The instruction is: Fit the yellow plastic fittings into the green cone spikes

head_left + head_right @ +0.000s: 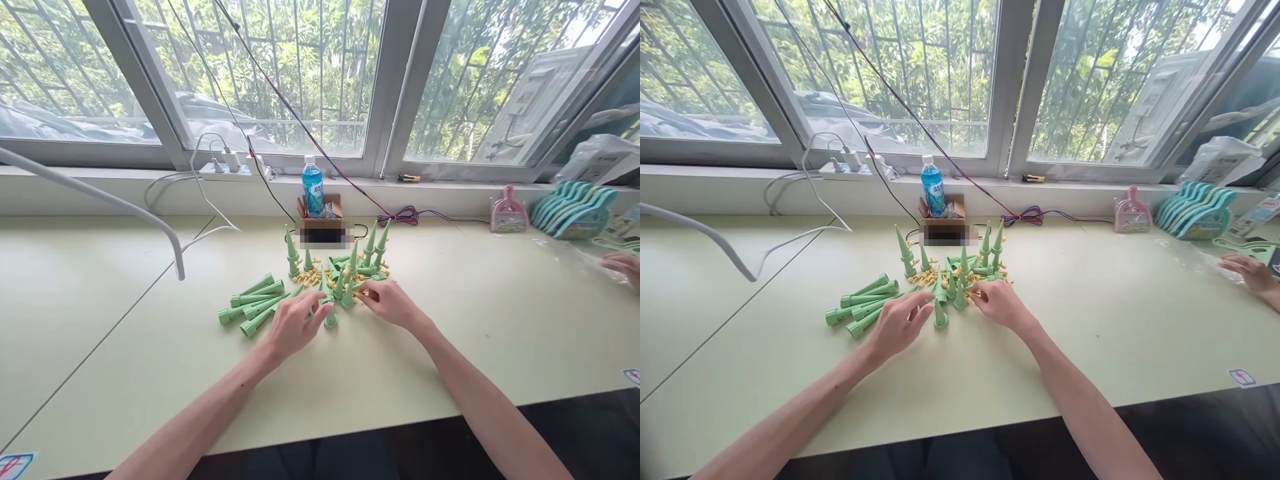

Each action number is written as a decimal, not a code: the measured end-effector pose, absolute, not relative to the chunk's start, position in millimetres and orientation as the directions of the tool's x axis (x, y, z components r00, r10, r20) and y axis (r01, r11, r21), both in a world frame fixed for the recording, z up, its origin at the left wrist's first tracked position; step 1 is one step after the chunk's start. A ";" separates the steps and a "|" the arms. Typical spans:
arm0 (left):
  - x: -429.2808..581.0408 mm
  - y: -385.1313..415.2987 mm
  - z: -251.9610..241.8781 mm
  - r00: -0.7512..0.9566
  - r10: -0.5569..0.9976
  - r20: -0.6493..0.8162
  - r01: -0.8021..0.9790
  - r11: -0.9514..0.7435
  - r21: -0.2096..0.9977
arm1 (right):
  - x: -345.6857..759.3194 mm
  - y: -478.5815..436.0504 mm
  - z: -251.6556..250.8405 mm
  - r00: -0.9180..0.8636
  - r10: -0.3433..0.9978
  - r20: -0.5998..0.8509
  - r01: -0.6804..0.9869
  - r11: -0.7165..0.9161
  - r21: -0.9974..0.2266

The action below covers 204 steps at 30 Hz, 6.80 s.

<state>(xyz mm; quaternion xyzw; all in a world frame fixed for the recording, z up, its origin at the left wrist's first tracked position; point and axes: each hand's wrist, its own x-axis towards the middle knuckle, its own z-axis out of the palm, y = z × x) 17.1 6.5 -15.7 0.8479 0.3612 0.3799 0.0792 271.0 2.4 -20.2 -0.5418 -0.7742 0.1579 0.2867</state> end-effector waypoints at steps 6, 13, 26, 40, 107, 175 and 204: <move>15.5 4.1 -18.3 0.442 0.661 0.606 0.452 -0.748 0.486 | 271.7 4.5 -23.3 -0.236 0.925 0.300 0.758 0.368 -0.538; 16.1 2.4 -19.7 0.490 0.673 0.554 0.429 -0.740 0.518 | 266.3 3.4 -27.2 -0.209 0.937 0.280 0.782 0.332 -0.528; 19.8 0.2 -16.8 0.536 0.689 0.487 0.449 -0.722 0.527 | 259.3 2.6 -29.1 -0.172 0.945 0.279 0.777 0.304 -0.550; 20.7 1.4 -17.3 0.548 0.675 0.494 0.439 -0.735 0.517 | 257.4 3.3 -30.7 -0.150 0.958 0.244 0.831 0.256 -0.494; 27.2 2.1 -25.6 0.496 0.718 0.488 0.535 -0.695 0.479 | 237.3 -15.2 -24.5 0.022 0.823 0.568 0.517 0.477 -0.710; 24.1 5.0 -23.9 0.516 0.709 0.480 0.460 -0.702 0.543 | 218.3 -26.4 -19.7 -0.120 0.729 0.674 0.460 0.642 -0.613; 31.1 6.1 -4.1 0.313 0.946 0.087 0.052 -0.109 0.993 | 218.2 -25.1 -21.5 -0.122 0.749 0.652 0.452 0.626 -0.635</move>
